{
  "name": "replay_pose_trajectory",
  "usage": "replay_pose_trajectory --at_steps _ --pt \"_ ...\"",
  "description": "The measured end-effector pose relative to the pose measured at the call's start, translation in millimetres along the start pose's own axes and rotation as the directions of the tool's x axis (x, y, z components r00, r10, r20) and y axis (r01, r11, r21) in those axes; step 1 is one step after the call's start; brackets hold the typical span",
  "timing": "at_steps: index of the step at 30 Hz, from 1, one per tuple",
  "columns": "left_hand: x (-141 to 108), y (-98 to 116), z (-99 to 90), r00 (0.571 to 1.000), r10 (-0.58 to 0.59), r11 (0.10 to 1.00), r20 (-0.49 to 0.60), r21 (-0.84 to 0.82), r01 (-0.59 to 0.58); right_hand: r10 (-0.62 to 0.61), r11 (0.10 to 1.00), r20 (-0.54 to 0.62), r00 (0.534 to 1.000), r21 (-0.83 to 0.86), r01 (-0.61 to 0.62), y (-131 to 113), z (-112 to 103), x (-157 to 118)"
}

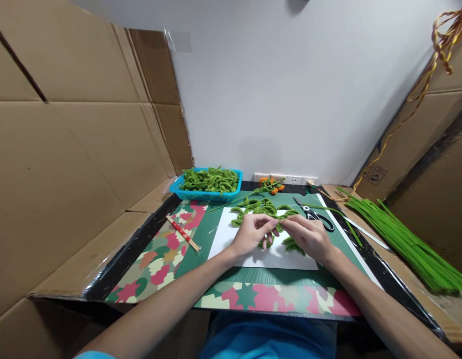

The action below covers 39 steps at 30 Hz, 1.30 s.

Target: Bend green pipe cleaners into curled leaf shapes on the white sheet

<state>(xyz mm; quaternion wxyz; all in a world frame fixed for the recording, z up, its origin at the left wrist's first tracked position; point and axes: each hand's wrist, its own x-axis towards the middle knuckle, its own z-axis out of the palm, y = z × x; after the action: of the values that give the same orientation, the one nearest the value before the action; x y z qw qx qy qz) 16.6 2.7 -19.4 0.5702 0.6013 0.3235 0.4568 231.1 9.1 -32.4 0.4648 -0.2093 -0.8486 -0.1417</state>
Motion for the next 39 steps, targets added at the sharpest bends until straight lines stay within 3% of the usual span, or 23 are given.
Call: replay_pose_trajectory --at_steps 3,7,13,21,24,29,31,33,39 --pt "-0.4 2.0 1.3 0.999 -0.035 0.999 -0.003 -0.026 0.034 0.016 1.0 -0.009 1.0 0.009 -0.016 -2.9 -1.5 2.4" --pt "-1.0 5.8 2.3 0.998 -0.053 0.998 -0.023 -0.034 0.052 0.14 0.984 -0.028 0.99 0.118 -0.136 -8.5 1.7 4.2" --pt "0.8 2.9 0.6 0.997 -0.066 0.993 0.042 -0.095 0.07 0.382 0.894 -0.083 0.92 0.284 -0.346 -14.5 5.6 7.0" --pt "-1.6 1.2 1.8 0.999 -0.039 0.998 0.038 -0.039 0.04 0.483 0.815 -0.068 0.873 0.4 -0.419 -17.9 5.9 7.5" --pt "-1.4 1.1 1.8 0.996 -0.056 0.997 0.063 -0.04 0.059 0.569 0.704 0.013 0.823 0.509 -0.495 -18.4 7.5 6.9" --pt "-1.6 -0.1 1.9 0.994 -0.066 0.996 0.091 -0.058 0.072 0.693 0.386 0.239 0.68 0.674 -0.63 -17.6 9.8 7.8" --pt "-1.9 -1.0 2.4 0.995 -0.053 0.997 0.079 -0.055 0.057 0.705 0.321 0.28 0.651 0.693 -0.646 -17.9 9.3 9.0" --pt "-2.0 -2.5 3.1 0.997 -0.037 0.998 0.061 -0.042 0.04 0.714 0.335 0.261 0.65 0.688 -0.644 -18.6 8.4 9.8" --pt "-2.1 -7.9 5.8 1.0 0.028 0.998 0.013 0.049 -0.028 0.699 0.515 0.113 0.706 0.605 -0.607 -18.8 7.8 8.2"
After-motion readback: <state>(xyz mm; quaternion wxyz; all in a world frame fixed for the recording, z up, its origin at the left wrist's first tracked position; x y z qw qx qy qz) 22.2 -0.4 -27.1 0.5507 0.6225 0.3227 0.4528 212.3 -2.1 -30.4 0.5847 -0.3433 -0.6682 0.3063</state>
